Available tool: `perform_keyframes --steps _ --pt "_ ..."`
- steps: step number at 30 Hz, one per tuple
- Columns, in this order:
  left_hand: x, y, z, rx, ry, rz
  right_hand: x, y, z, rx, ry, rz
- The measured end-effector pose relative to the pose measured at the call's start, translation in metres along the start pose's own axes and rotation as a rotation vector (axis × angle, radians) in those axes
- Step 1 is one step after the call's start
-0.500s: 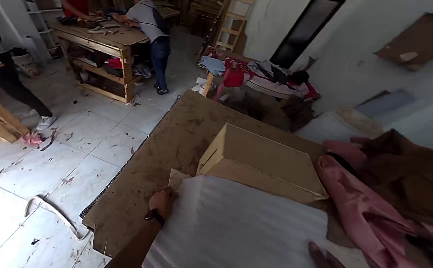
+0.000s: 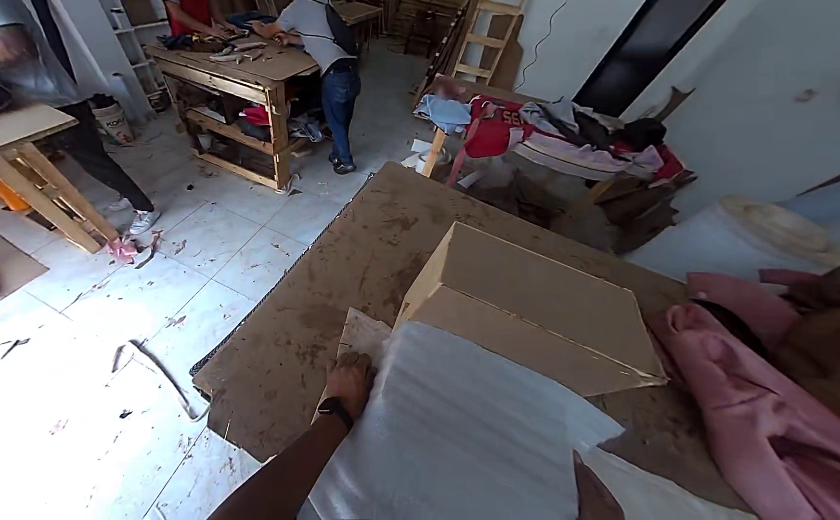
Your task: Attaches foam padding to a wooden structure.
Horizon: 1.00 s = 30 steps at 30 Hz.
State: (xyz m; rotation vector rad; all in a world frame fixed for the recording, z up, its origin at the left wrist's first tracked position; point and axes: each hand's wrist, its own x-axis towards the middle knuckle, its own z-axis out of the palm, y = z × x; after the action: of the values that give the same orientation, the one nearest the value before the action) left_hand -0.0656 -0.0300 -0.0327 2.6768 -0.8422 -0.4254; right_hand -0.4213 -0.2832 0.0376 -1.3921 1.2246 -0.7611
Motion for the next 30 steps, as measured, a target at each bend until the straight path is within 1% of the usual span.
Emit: perform_keyframes --steps 2,5,7,10,12,13,15,16,17,18,19,21,23,25,30 --pt "0.001 0.001 0.005 -0.006 0.036 0.004 0.000 0.000 0.002 0.024 0.029 -0.006" --pt "0.003 -0.002 0.008 -0.004 0.037 0.010 0.000 -0.002 0.006 0.061 0.066 -0.017" --pt "0.004 -0.003 0.006 -0.001 0.025 0.022 -0.004 -0.009 0.003 -0.023 0.076 -0.029" --pt "0.005 -0.004 0.002 0.008 0.025 0.045 -0.001 -0.024 -0.003 -0.144 0.166 -0.085" --pt "0.005 -0.003 0.002 0.019 0.035 0.069 -0.002 -0.033 -0.009 -0.288 0.246 -0.196" --pt "0.006 -0.002 0.003 0.027 0.041 0.079 -0.005 -0.040 -0.011 -0.397 0.295 -0.282" --pt "0.008 -0.002 0.003 0.041 0.051 0.092 -0.021 -0.069 -0.002 -0.578 0.369 -0.484" --pt "0.009 -0.002 0.002 0.050 0.049 0.093 -0.032 -0.086 0.009 -0.619 0.338 -0.590" --pt "0.009 -0.002 0.001 0.058 0.045 0.095 -0.043 -0.100 0.024 -0.646 0.263 -0.672" --pt "0.008 -0.004 0.002 0.068 0.046 0.101 -0.053 -0.108 0.040 -0.692 0.170 -0.724" --pt "0.008 -0.004 0.003 0.075 0.047 0.107 -0.058 -0.109 0.056 -0.779 0.082 -0.735" --pt "0.007 -0.004 0.003 0.081 0.053 0.110 -0.050 -0.092 0.077 -1.013 -0.032 -0.669" --pt "0.004 -0.004 0.003 0.100 0.063 0.110 -0.034 -0.066 0.077 -1.183 -0.063 -0.576" --pt "0.005 -0.003 0.002 0.106 0.069 0.115 -0.025 -0.061 0.068 -1.218 -0.076 -0.535" --pt "0.004 -0.004 -0.006 0.082 0.015 0.108 -0.021 -0.060 0.064 -1.205 -0.088 -0.535"
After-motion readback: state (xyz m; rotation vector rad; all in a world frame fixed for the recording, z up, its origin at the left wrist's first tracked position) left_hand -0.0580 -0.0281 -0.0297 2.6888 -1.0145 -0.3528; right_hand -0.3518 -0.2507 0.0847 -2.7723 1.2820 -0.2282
